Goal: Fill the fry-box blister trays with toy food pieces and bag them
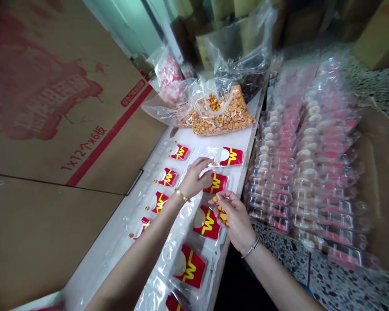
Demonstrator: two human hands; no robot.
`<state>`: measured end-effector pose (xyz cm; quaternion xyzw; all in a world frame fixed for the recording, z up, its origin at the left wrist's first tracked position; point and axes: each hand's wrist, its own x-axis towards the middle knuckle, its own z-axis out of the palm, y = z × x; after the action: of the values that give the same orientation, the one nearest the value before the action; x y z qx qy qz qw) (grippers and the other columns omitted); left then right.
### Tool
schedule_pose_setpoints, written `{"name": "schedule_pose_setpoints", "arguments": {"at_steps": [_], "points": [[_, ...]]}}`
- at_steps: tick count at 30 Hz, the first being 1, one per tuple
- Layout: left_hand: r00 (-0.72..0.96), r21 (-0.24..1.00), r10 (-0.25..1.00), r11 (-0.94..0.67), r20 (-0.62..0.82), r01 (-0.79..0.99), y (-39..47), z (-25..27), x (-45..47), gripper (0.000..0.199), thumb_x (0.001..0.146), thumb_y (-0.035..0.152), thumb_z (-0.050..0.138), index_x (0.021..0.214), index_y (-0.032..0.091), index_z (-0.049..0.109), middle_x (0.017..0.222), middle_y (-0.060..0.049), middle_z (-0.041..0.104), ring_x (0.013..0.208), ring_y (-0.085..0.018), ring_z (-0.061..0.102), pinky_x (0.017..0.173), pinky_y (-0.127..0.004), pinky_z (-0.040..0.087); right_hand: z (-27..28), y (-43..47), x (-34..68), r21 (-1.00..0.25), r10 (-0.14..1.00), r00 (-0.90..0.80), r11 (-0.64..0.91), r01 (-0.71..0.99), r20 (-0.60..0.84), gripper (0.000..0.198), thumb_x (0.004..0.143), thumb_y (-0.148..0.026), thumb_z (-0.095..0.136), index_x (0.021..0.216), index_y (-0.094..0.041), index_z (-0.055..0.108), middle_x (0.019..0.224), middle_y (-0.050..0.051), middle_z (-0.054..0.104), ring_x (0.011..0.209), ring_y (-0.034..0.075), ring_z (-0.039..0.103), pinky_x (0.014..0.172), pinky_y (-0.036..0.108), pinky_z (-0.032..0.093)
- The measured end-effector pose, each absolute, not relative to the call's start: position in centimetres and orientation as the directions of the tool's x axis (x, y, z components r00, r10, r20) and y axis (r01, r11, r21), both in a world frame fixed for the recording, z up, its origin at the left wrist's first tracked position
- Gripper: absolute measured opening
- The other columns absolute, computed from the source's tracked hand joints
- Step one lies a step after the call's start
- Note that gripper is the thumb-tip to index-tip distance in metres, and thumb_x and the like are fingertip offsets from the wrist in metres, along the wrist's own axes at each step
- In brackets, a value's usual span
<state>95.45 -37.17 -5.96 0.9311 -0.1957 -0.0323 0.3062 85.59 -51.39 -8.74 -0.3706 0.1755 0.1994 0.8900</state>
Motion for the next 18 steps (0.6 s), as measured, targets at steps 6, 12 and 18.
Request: {"name": "schedule_pose_setpoints", "arguments": {"at_steps": [6,12,18], "points": [[0.924,0.739,-0.383,-0.619,0.013,-0.267,-36.7,-3.2,85.1,0.016,0.086,0.030,0.058,0.100,0.023,0.062,0.094,-0.003,0.066,0.091,-0.019,0.058,0.090,-0.034,0.037,-7.9,-51.0,82.8,-0.547,0.309,0.830,0.638,-0.543,-0.464,0.026,0.080,-0.041,0.070,0.086,-0.022,0.054,0.069,-0.003,0.051,0.056,0.008,0.045,0.041,0.016,0.026],[0.993,0.848,0.111,-0.529,0.031,0.033,-34.5,-5.8,84.0,0.014,0.086,0.034,0.057,0.090,0.020,0.061,0.087,-0.002,0.064,0.080,-0.015,0.057,0.077,-0.029,0.043,-7.9,-50.0,80.3,-0.440,0.393,0.786,0.667,-0.601,-0.477,0.022,0.087,-0.041,0.061,0.086,-0.019,0.058,0.081,0.003,0.057,0.060,0.009,0.048,0.042,0.016,0.027],[0.981,0.718,0.166,-0.694,0.096,0.048,-33.3,-8.6,87.9,0.010,0.084,0.028,0.057,0.081,0.019,0.061,0.082,0.000,0.061,0.080,-0.014,0.054,0.081,-0.030,0.039,-7.8,-50.7,79.7,-0.466,0.396,0.796,0.656,-0.594,-0.458,0.013,0.086,-0.031,0.064,0.088,-0.019,0.059,0.079,0.002,0.055,0.065,0.009,0.048,0.046,0.015,0.033]]}}
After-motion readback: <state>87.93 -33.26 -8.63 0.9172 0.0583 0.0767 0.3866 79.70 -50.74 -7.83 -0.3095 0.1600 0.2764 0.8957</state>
